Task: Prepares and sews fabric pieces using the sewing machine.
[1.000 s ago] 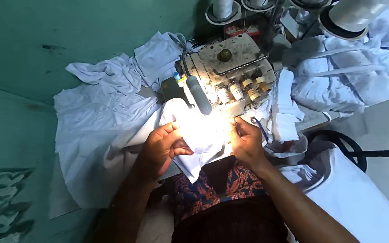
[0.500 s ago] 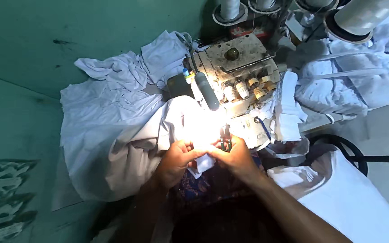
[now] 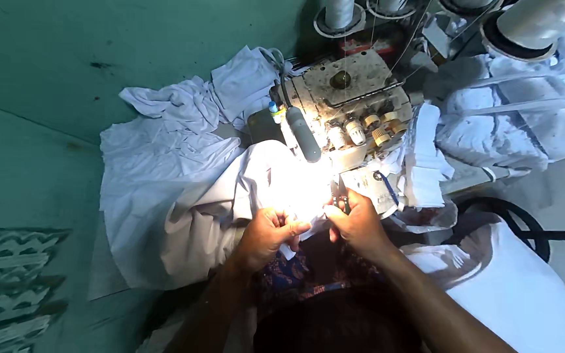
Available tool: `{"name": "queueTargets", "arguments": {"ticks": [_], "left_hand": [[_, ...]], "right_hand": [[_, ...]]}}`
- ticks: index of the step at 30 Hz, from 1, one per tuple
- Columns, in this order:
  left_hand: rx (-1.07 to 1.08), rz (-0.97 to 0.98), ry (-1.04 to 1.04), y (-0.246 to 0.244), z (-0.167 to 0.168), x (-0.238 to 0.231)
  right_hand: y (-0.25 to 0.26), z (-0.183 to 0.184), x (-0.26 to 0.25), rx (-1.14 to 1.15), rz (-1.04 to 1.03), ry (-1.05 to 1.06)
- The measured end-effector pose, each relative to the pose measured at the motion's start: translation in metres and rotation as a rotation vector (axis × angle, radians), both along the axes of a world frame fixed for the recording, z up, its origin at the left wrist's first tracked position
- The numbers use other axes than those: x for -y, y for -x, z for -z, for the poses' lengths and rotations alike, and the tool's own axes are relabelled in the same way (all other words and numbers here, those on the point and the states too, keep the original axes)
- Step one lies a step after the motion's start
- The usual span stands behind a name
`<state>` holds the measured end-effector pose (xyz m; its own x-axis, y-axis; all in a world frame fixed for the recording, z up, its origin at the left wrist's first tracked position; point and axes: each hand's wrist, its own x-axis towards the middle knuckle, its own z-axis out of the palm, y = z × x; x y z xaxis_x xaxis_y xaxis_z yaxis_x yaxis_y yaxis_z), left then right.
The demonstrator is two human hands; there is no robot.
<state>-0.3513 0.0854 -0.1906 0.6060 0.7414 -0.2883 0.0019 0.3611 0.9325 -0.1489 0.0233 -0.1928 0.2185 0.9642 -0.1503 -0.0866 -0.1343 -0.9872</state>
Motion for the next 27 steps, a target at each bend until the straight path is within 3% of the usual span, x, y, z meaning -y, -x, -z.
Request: {"name": "queueTargets", "arguments": {"ticks": [5,11,17,23,27], "left_hand": [[-0.119,0.0,0.037,-0.006,-0.003,0.002],[0.037,-0.127,0.186,-0.016,-0.003,0.002],[-0.009,-0.069,0.074,-0.015,-0.006,-0.001],[-0.075,-0.032,-0.035,-0.009,-0.006,-0.004],[-0.288,-0.071,-0.299,-0.005,-0.002,-0.006]], "right_hand": [[0.001,-0.003,0.002,-0.238,-0.031,0.054],[0.001,0.003,0.004,-0.221,-0.051,0.025],[-0.004,-0.002,-0.004,0.053,-0.094,-0.01],[-0.007,0.001,-0.007,0.033,-0.029,-0.002],[-0.012,0.005,-0.009,-0.079,0.095,0.006]]}}
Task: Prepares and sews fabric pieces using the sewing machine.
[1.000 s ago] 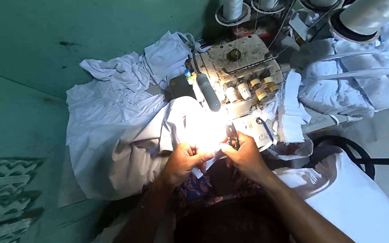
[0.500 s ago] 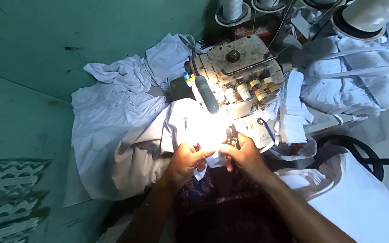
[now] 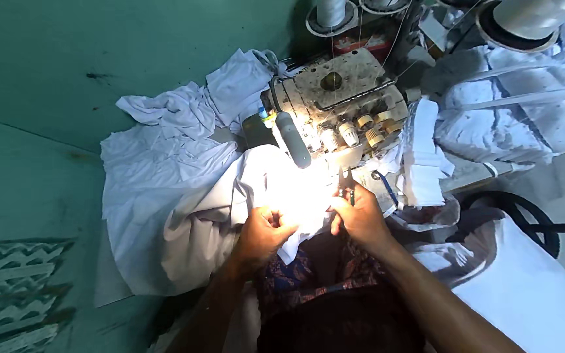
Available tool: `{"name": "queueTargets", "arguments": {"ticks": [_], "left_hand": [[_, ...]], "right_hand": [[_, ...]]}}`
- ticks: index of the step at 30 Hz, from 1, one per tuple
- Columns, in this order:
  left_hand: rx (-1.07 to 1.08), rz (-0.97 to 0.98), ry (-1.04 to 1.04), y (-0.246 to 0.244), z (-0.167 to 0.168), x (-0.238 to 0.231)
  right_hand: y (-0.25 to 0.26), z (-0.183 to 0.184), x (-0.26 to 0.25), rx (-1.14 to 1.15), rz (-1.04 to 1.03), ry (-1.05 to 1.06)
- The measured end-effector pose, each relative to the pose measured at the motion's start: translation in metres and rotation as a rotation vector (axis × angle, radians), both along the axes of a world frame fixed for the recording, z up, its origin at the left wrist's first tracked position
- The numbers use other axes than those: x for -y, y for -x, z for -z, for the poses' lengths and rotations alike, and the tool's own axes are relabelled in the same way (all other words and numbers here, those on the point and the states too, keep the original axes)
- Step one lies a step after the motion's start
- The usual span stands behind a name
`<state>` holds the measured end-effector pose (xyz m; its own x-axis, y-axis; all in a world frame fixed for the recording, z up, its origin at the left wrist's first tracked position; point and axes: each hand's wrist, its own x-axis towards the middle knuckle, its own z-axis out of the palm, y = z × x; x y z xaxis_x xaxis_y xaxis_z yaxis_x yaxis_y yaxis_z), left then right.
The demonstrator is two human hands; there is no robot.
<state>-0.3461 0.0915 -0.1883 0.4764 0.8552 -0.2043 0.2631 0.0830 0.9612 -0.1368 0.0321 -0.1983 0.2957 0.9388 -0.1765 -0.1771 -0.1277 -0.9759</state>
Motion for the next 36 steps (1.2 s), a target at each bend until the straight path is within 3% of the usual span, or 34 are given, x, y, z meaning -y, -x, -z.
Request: {"name": "queueTargets", "arguments": {"ticks": [3,6,8,12,15,22,31,36], "left_hand": [[-0.089,0.062,-0.11,0.002,0.001,-0.003],[0.113,0.115,0.058,0.001,-0.002,-0.012],[0.205,0.078,0.062,-0.001,-0.009,-0.019],[-0.024,0.094,-0.297,0.001,-0.024,-0.042],[-0.228,0.163,-0.446,0.007,-0.038,-0.058],[-0.262,0.183,-0.465,0.015,-0.048,-0.078],[-0.637,0.035,-0.699,0.0,-0.045,-0.072],[-0.604,0.085,-0.864,-0.004,-0.051,-0.067]], "right_hand": [[-0.003,0.006,0.001,-0.031,0.02,-0.045],[-0.002,0.004,0.01,0.185,-0.121,-0.12],[0.004,0.004,0.015,0.397,-0.15,-0.139],[0.01,0.02,0.016,0.726,-0.034,-0.242],[0.006,0.029,0.013,0.628,-0.016,-0.236],[0.006,0.037,0.013,0.317,0.033,-0.14],[0.005,0.051,0.006,0.383,0.093,-0.096],[0.005,0.04,0.015,0.363,0.047,-0.103]]}}
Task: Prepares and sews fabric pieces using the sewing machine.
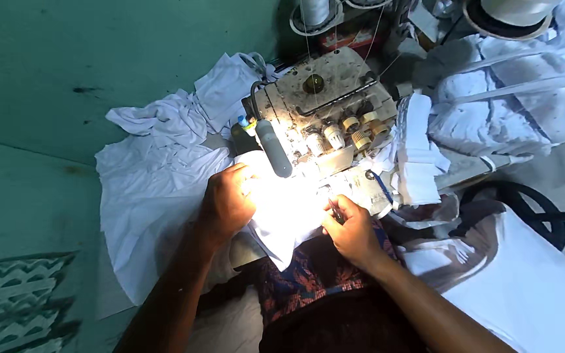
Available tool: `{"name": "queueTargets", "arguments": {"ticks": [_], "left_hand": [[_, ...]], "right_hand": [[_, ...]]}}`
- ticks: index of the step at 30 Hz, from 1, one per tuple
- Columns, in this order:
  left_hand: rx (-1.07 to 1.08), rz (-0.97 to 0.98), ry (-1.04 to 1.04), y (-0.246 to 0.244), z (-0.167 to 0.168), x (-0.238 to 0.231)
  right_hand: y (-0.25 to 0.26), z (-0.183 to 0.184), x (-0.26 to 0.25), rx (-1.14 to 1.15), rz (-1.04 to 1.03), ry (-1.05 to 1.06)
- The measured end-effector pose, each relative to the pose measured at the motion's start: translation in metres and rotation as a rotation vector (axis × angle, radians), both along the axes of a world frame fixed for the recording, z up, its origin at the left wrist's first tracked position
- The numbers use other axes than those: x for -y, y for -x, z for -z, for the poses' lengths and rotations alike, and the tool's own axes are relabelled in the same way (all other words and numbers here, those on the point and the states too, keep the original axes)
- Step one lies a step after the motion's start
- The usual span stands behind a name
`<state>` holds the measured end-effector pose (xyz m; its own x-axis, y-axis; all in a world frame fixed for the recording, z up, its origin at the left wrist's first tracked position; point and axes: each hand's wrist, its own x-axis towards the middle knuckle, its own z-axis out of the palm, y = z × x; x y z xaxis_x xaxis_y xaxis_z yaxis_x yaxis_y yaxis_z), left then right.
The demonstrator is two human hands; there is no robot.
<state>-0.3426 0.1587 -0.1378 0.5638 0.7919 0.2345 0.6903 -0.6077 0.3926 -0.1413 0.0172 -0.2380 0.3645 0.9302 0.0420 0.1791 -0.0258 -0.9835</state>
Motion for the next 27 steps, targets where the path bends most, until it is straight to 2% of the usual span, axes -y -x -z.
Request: {"name": "queueTargets", "arguments": {"ticks": [4,8,14,22,27], "left_hand": [[0.029,0.03,0.045,-0.005,0.001,0.002],[0.05,0.018,0.006,-0.013,0.012,0.0],[0.037,-0.076,-0.013,-0.021,0.018,0.004],[0.201,0.02,-0.028,-0.032,0.021,-0.021],[0.214,0.025,-0.046,-0.03,0.023,-0.022]], "right_hand": [[-0.004,-0.006,-0.004,-0.024,-0.044,0.045],[-0.018,-0.006,-0.024,0.084,-0.152,0.196],[-0.028,-0.002,-0.016,0.25,-0.172,0.186],[-0.003,-0.016,-0.013,-0.227,-0.055,0.134],[0.01,-0.018,-0.015,-0.306,-0.034,0.155]]}}
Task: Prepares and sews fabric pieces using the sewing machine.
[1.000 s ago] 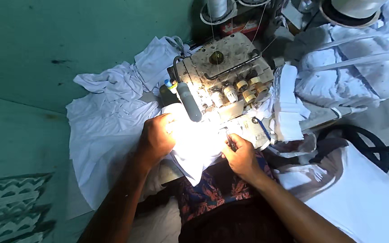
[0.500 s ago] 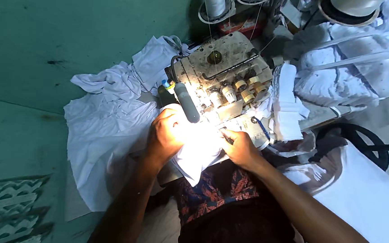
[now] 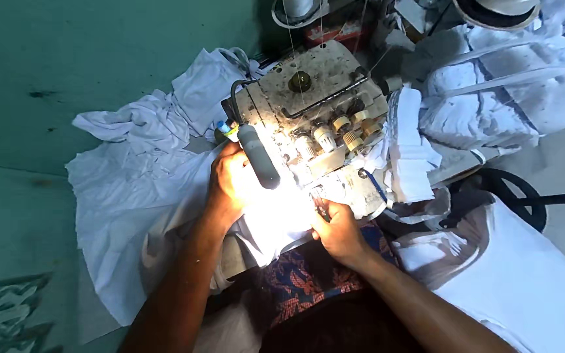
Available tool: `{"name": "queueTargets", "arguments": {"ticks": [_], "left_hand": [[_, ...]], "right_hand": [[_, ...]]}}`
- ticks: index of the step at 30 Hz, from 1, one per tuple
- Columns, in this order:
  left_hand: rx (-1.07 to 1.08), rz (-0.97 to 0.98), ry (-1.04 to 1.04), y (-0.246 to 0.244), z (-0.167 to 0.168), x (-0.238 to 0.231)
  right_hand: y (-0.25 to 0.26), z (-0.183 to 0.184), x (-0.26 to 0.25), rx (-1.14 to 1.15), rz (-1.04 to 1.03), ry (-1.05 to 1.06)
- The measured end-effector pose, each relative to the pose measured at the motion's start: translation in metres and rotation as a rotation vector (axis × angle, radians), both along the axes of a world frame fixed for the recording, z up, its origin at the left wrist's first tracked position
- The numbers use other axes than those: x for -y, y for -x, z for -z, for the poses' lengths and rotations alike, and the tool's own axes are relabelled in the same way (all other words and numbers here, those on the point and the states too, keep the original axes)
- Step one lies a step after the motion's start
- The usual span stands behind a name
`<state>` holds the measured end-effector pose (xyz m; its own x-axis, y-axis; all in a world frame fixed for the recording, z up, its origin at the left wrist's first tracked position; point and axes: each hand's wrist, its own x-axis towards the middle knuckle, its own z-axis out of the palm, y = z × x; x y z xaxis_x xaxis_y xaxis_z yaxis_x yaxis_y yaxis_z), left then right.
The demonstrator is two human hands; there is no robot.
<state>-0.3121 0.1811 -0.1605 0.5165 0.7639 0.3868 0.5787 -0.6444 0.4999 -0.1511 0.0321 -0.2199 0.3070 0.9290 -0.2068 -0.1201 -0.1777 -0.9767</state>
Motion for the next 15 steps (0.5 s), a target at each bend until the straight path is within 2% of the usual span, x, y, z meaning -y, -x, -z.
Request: {"name": "queueTargets", "arguments": {"ticks": [4,7,9,11,13,15], "left_hand": [[-0.057,-0.027,0.026,0.006,-0.008,-0.001],[-0.018,-0.066,0.187,0.012,-0.022,0.004],[0.098,-0.074,0.469,0.017,-0.023,0.014],[0.279,-0.053,0.816,0.023,-0.021,0.024],[0.456,-0.044,1.061,0.029,-0.017,0.037],[0.578,-0.056,1.156,0.029,-0.017,0.055]], "right_hand": [[0.006,0.004,-0.013,0.042,0.063,-0.02],[0.003,0.005,-0.023,0.174,0.091,-0.025],[0.003,0.003,-0.022,0.313,0.133,-0.067],[0.006,0.003,-0.02,0.41,0.212,-0.208],[0.008,-0.002,-0.016,0.357,0.207,-0.352],[0.007,-0.015,-0.009,0.186,0.051,-0.354]]}}
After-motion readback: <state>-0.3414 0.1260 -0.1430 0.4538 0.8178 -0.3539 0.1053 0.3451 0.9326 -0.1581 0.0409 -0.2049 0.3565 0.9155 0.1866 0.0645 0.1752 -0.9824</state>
